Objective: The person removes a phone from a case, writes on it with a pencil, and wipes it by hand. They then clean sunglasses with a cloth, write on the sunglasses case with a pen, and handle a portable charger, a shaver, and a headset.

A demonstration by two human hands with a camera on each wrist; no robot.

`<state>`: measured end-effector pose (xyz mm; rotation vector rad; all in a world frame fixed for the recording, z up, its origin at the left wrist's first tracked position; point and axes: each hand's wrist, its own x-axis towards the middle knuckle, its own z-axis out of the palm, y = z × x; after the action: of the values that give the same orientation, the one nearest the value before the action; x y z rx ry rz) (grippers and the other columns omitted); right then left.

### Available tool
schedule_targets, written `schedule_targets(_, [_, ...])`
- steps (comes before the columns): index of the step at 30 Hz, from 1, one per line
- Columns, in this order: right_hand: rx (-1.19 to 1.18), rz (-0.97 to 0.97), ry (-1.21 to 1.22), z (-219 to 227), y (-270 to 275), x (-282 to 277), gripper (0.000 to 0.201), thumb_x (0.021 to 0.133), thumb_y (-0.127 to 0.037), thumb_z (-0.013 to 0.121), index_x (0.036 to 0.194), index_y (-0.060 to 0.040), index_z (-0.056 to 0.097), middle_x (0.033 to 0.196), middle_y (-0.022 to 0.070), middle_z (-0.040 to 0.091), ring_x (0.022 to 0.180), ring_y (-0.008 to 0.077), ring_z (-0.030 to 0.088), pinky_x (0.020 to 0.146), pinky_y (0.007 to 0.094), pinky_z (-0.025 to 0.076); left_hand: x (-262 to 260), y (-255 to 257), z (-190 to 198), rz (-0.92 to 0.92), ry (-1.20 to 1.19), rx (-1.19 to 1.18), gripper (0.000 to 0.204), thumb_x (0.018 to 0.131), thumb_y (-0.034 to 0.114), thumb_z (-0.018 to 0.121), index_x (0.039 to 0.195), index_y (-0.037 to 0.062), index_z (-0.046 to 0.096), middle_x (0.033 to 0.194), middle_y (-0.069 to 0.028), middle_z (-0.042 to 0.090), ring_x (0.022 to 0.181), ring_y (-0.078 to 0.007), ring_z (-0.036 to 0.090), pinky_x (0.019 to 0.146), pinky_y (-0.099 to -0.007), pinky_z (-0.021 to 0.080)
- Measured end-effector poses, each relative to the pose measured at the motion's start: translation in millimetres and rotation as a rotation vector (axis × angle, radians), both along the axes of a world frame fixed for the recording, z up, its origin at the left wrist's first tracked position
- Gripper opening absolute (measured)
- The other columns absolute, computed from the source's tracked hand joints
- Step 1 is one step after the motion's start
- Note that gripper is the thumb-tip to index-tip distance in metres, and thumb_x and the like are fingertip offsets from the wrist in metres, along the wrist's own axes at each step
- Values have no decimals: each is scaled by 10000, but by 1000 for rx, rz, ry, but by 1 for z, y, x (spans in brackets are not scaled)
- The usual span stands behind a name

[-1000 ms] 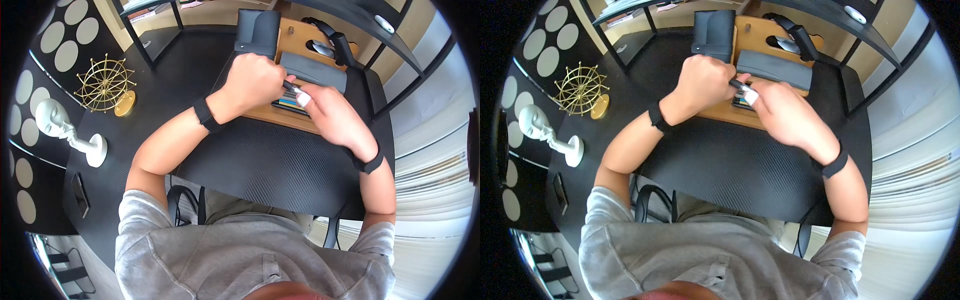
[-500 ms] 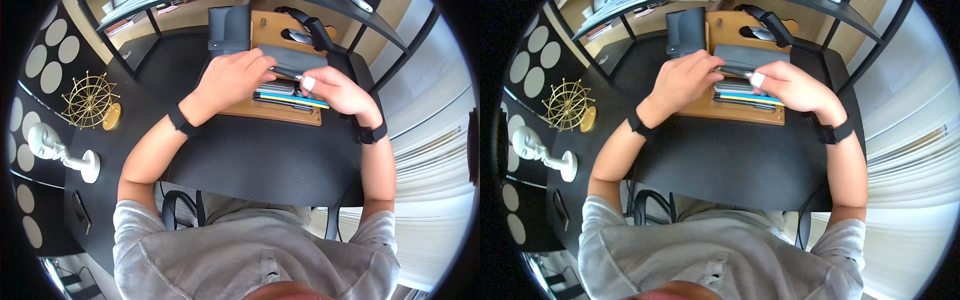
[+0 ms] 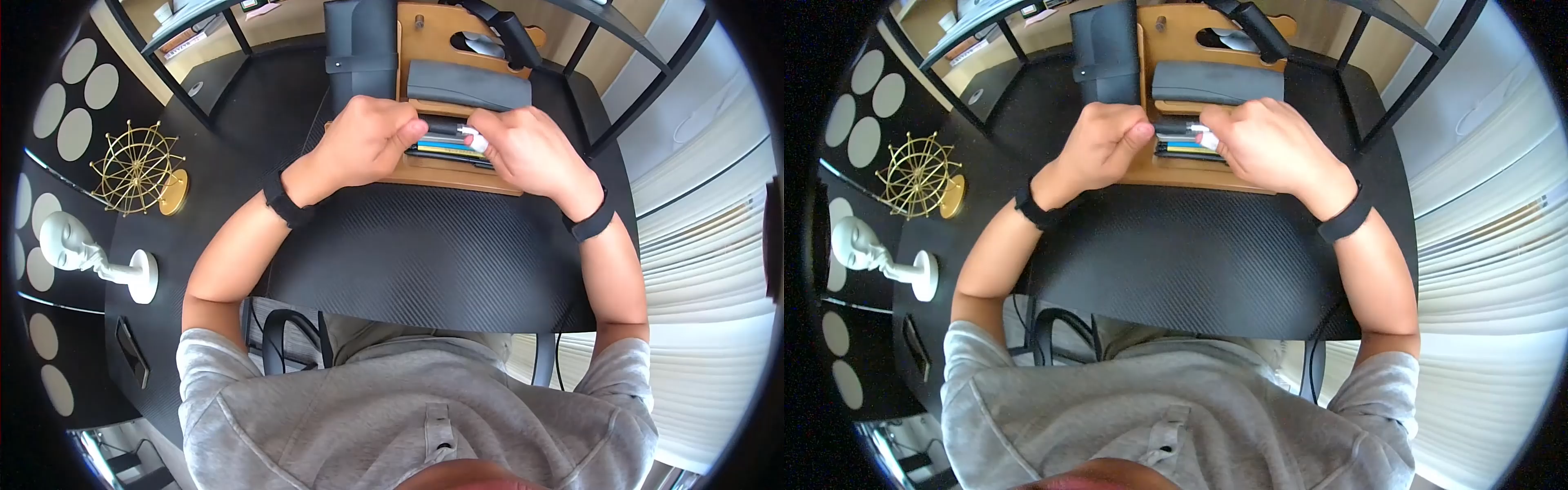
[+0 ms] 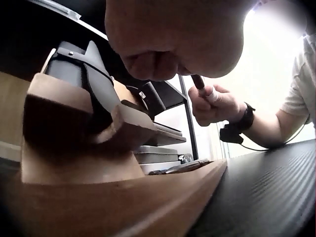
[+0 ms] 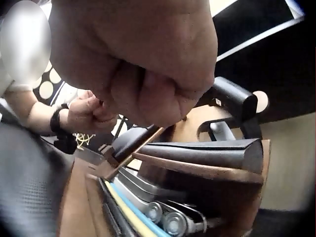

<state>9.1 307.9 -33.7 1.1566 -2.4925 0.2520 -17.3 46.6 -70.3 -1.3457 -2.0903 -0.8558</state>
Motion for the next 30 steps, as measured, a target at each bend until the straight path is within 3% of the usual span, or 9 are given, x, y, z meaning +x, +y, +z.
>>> schedule_targets(6, [-116,3,38,4,1,1,113,944,-151,648,942,-38,646,732,192,661,706,408,675,635,478,532,13,5,19,8,-514,183,372,1036,265,632,832,-45,663,618,-144,541,524,-290,532,521,-379,425])
schedule_targets(12, [-313,41,-501,4,2,-9,292,1031,-256,591,960,12,684,717,193,628,698,347,657,666,427,506,9,12,32,300,484,-69,142,881,96,695,990,6,705,868,-84,649,765,-236,625,635,-325,458])
schedule_targets(13, [-353,48,-574,1,2,-10,323,1044,-274,578,959,18,687,709,185,619,688,324,654,665,417,499,13,16,31,309,499,-132,203,839,87,694,1028,12,701,904,-85,650,814,-246,626,670,-333,463])
schedule_targets(14, [-348,14,-765,4,2,-7,346,1063,-272,537,963,24,687,657,81,574,633,182,584,617,345,455,19,19,29,321,519,-195,275,797,78,693,1065,17,697,940,-87,650,862,-257,627,706,-340,468])
schedule_targets(16, [-499,42,-1103,10,-5,-2,333,1070,-257,524,985,22,684,640,11,521,575,111,498,540,297,395,29,26,21,356,496,-300,324,723,69,671,1042,8,669,977,-101,639,946,-275,618,801,-355,459])
schedule_targets(18, [-657,14,-1414,14,-9,7,297,1076,-232,500,1031,10,667,634,-72,447,486,34,348,422,230,266,31,29,18,377,441,-312,241,733,113,687,959,36,655,908,-100,648,877,-277,643,748,-362,484])
schedule_targets(21, [-714,37,-1545,3,-18,11,282,1079,-220,487,1038,-2,660,645,-66,449,446,35,312,374,220,221,29,26,6,427,317,-334,128,773,159,709,818,71,628,752,-92,643,721,-285,667,639,-381,516])
schedule_targets(25, [-434,27,-896,-5,-43,21,288,1044,-197,508,963,25,674,715,113,636,632,237,624,630,359,500,9,19,-3,390,398,-216,232,849,210,738,676,95,634,552,-82,597,523,-298,652,504,-412,527])
schedule_targets(30, [-109,-137,-258,-14,-63,34,167,920,-82,568,931,44,675,813,245,706,729,404,706,667,461,570,1,14,-18,448,294,-244,257,860,177,737,645,64,655,588,-130,635,572,-326,674,541,-426,546])
